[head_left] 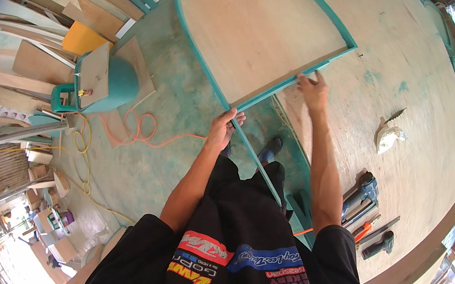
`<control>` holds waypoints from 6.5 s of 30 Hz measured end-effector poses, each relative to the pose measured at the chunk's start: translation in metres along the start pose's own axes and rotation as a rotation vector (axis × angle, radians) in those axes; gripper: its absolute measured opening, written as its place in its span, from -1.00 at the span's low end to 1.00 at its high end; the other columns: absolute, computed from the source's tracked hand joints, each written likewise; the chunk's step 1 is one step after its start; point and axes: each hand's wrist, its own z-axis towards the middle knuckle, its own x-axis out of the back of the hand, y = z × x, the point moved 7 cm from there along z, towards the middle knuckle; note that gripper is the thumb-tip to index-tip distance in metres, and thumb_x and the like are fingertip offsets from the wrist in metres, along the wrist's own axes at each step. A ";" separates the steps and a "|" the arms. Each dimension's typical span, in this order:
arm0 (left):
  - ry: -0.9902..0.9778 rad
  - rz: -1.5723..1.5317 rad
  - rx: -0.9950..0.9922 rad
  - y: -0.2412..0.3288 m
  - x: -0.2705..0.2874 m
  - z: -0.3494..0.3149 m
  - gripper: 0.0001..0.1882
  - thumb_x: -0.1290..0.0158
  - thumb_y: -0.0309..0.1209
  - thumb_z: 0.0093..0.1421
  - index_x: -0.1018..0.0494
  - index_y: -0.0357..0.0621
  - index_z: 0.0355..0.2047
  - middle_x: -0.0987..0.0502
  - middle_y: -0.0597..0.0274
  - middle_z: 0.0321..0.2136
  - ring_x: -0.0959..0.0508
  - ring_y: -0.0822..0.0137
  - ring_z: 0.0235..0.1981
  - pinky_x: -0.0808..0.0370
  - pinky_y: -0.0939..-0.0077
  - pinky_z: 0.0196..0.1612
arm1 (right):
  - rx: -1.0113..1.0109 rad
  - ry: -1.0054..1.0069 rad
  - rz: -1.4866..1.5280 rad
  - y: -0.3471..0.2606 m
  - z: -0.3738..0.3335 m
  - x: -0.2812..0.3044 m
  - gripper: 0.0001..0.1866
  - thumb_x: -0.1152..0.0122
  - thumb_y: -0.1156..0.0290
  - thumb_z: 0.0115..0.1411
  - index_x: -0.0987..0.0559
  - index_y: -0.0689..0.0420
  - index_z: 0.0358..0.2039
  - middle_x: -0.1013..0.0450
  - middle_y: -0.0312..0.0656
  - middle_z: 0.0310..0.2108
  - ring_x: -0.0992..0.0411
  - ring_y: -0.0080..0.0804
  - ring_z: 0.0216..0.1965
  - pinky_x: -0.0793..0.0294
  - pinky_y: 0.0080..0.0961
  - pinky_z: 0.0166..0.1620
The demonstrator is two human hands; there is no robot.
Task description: The person aligns teal wooden strips along a guide on a plywood board and secures them using a pneumatic nail gun.
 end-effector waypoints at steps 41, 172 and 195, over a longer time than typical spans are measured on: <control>0.094 0.457 0.127 0.037 0.041 0.013 -0.33 -0.13 0.05 0.29 -0.36 -0.36 0.09 -0.53 0.05 -0.05 -0.54 0.22 -0.07 -0.50 0.24 -0.03 | -0.412 -0.065 0.176 -0.001 -0.126 -0.076 -0.32 -0.39 -0.06 0.15 -0.61 0.49 -0.24 -0.56 -0.05 -0.34 -0.55 -0.41 -0.28 -0.64 -0.42 -0.13; 0.084 0.555 0.095 0.192 0.238 0.063 -0.47 -0.04 -0.13 0.32 -0.42 -0.36 0.08 -0.60 -0.06 -0.08 -0.60 0.12 -0.11 -0.53 0.28 -0.01 | -0.582 0.192 -0.372 0.019 -0.105 -0.150 -0.58 -0.16 0.19 0.12 -0.64 0.33 -0.23 -0.59 0.19 -0.18 -0.58 0.11 -0.08 -0.57 -0.12 -0.04; -0.531 1.109 -0.116 0.171 -0.037 0.015 -0.59 -0.03 -0.15 0.38 -0.53 -0.32 -0.08 -0.64 0.13 -0.25 -0.61 0.35 -0.21 -0.52 0.46 -0.14 | -0.177 0.179 0.401 -0.028 -0.187 -0.096 -0.60 -0.39 0.16 0.22 -0.51 0.21 -0.13 -0.49 -0.26 -0.26 -0.47 -0.51 -0.20 -0.53 -0.52 -0.32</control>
